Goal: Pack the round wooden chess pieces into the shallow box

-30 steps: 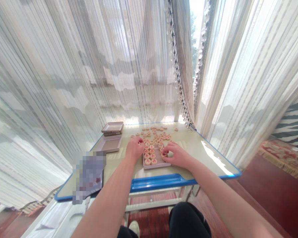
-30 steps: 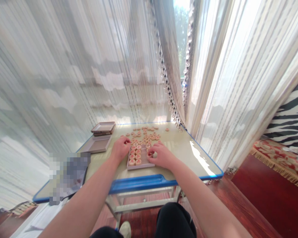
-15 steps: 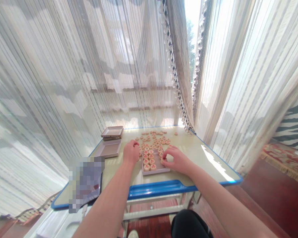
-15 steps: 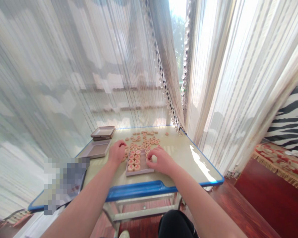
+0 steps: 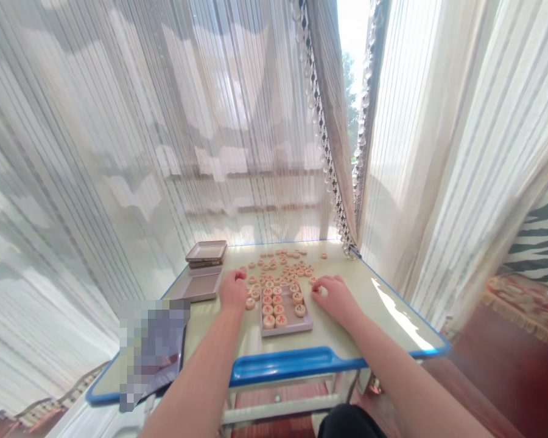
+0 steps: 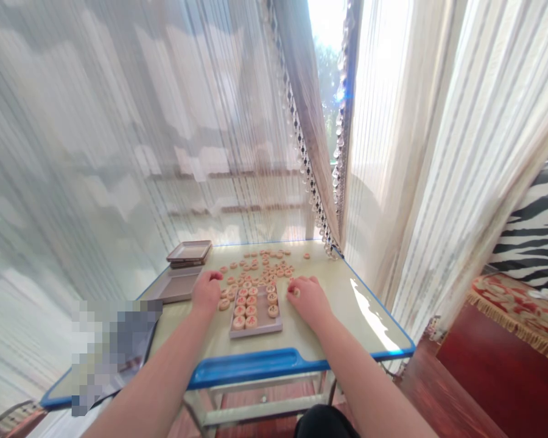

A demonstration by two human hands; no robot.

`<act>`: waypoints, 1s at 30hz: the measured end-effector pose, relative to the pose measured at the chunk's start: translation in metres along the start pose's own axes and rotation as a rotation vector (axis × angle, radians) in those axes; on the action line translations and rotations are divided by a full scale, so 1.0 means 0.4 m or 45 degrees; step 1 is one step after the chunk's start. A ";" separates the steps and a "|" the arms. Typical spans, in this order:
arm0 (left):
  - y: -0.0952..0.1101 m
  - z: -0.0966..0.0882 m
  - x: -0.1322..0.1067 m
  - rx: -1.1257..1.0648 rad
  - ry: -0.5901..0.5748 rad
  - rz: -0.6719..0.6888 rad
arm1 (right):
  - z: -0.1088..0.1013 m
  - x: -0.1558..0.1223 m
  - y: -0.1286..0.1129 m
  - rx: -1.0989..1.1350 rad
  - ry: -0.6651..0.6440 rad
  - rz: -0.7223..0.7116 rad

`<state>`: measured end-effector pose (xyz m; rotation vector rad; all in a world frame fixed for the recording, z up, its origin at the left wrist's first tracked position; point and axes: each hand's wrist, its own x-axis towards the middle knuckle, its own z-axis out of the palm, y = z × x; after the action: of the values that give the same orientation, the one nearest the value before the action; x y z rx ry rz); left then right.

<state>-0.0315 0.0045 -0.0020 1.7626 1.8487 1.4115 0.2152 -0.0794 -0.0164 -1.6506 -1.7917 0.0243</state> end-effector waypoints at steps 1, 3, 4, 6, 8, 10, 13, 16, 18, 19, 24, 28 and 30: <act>0.000 0.001 0.000 0.009 -0.008 -0.013 | 0.000 0.000 -0.001 0.009 -0.008 -0.014; 0.000 0.005 0.002 0.030 -0.050 -0.063 | 0.003 0.001 -0.002 0.024 -0.040 -0.034; 0.000 0.008 0.003 0.040 -0.084 -0.061 | 0.006 0.002 -0.001 0.028 -0.059 -0.038; -0.001 0.017 0.005 0.075 -0.180 0.006 | 0.013 0.006 0.002 0.034 -0.087 -0.041; -0.004 0.027 0.006 0.114 -0.274 0.115 | 0.019 0.009 0.004 0.038 -0.084 -0.053; -0.007 0.036 0.006 0.169 -0.350 0.228 | 0.023 0.010 0.004 0.030 -0.065 -0.065; -0.009 0.042 0.006 0.255 -0.421 0.346 | 0.024 0.008 0.000 0.006 -0.014 -0.065; -0.004 0.041 0.008 0.279 -0.468 0.364 | 0.021 0.024 -0.007 0.008 0.010 -0.071; 0.001 0.039 0.008 0.262 -0.499 0.311 | 0.022 0.055 -0.014 0.021 -0.052 -0.092; 0.004 0.037 0.008 0.255 -0.508 0.270 | 0.025 0.076 -0.019 0.028 -0.120 -0.121; 0.010 0.032 0.001 0.240 -0.479 0.173 | 0.048 0.184 -0.033 -0.006 -0.378 -0.323; 0.005 0.031 0.000 0.227 -0.473 0.173 | 0.060 0.212 -0.013 -0.074 -0.319 -0.344; 0.004 0.032 0.002 0.208 -0.476 0.157 | 0.065 0.208 0.000 -0.097 -0.280 -0.315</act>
<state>-0.0213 0.0110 -0.0070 2.0810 1.7171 0.9041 0.2066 0.0050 0.0025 -1.5141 -2.1784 0.0272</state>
